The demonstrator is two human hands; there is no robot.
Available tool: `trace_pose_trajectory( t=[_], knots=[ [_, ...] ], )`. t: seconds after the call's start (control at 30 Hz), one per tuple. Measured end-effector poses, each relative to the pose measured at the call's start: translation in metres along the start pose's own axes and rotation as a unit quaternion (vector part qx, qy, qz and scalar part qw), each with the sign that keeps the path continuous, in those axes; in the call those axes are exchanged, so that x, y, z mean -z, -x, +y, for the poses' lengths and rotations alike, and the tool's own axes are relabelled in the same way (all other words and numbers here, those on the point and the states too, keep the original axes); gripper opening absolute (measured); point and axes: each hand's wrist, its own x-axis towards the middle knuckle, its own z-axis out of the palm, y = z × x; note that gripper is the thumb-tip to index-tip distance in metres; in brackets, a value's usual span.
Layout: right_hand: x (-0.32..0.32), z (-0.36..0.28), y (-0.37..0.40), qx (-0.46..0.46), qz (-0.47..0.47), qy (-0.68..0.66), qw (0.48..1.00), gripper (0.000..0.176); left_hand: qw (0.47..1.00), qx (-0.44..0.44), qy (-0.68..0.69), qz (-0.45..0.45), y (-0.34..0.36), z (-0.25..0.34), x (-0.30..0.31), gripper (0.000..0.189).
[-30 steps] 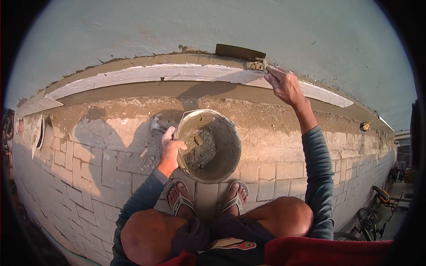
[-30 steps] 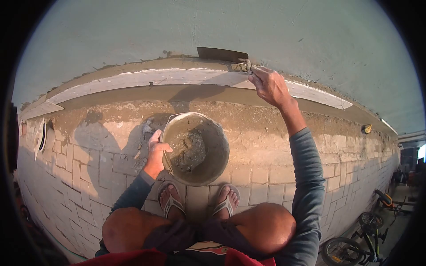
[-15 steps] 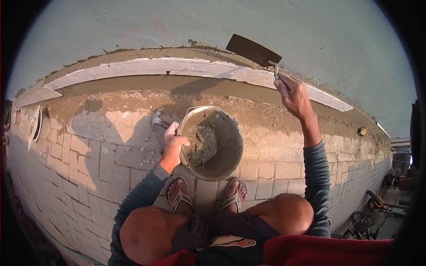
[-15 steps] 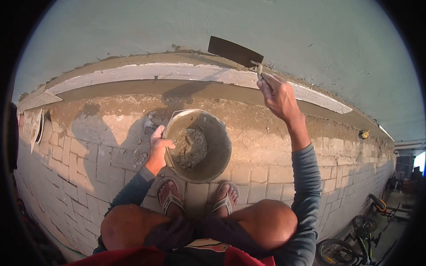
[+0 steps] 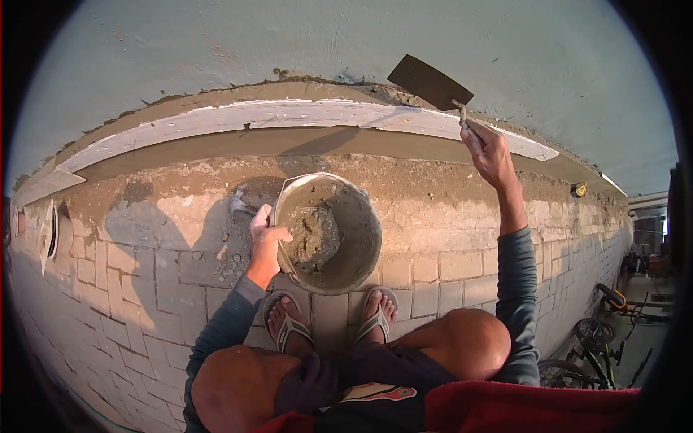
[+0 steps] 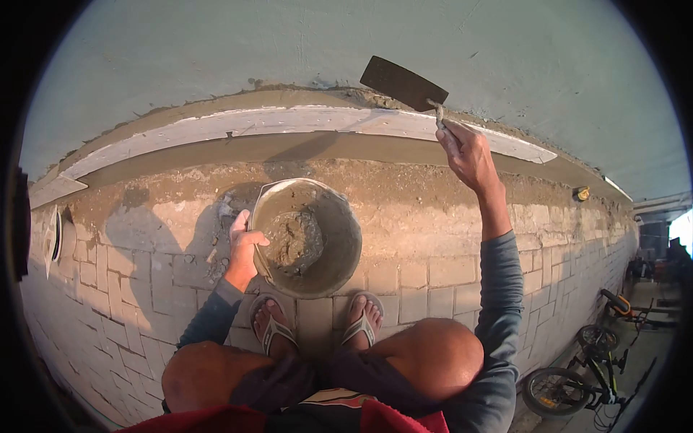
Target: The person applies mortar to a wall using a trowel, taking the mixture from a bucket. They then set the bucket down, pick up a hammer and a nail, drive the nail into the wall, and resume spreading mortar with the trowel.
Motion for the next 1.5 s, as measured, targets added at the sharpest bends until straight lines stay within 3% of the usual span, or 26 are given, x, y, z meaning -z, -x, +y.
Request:
trace_pose_trajectory(
  t=[0.13,0.2,0.27,0.37,0.5,0.7,0.9,0.97,1.07,1.17,1.5],
  knots=[
    [0.000,-0.010,0.016,-0.022,-0.051,-0.025,0.998,0.026,1.000,-0.003,-0.004,0.002,-0.001,0.000,0.000,0.032],
    [-0.002,-0.008,0.025,-0.006,-0.091,0.033,0.995,0.026,1.000,0.000,-0.016,0.011,-0.002,-0.001,0.003,0.031],
    [0.006,0.000,0.026,-0.059,-0.162,0.040,0.984,0.024,1.000,-0.003,-0.022,0.002,-0.002,-0.002,0.005,0.031],
    [-0.009,0.012,0.022,-0.026,-0.129,-0.033,0.991,0.023,1.000,-0.005,-0.016,0.013,0.000,-0.002,0.003,0.031],
    [-0.037,-0.018,-0.004,-0.014,-0.187,-0.029,0.982,0.022,0.998,-0.024,-0.054,0.010,-0.002,-0.002,0.003,0.030],
    [-0.089,-0.088,-0.043,0.069,-0.176,-0.068,0.980,0.021,0.996,-0.047,-0.077,0.018,-0.002,-0.005,0.006,0.028],
    [-0.105,-0.145,-0.061,0.089,-0.143,-0.090,0.982,0.022,0.996,-0.059,-0.060,0.019,-0.003,-0.008,0.007,0.028],
    [-0.122,-0.150,-0.067,0.189,-0.009,-0.074,0.979,0.021,0.996,-0.054,-0.072,0.026,-0.005,-0.011,0.007,0.027],
    [-0.149,-0.154,-0.078,0.227,0.039,-0.038,0.972,0.025,0.991,-0.072,-0.105,0.030,-0.007,-0.014,0.009,0.026],
    [-0.156,-0.157,-0.089,0.223,-0.045,0.038,0.973,0.026,0.992,-0.081,-0.100,0.016,-0.005,-0.009,0.009,0.026],
    [-0.150,-0.159,-0.096,0.222,-0.048,-0.009,0.974,0.025,0.991,-0.087,-0.105,0.009,-0.005,-0.009,0.008,0.027]
  ],
)
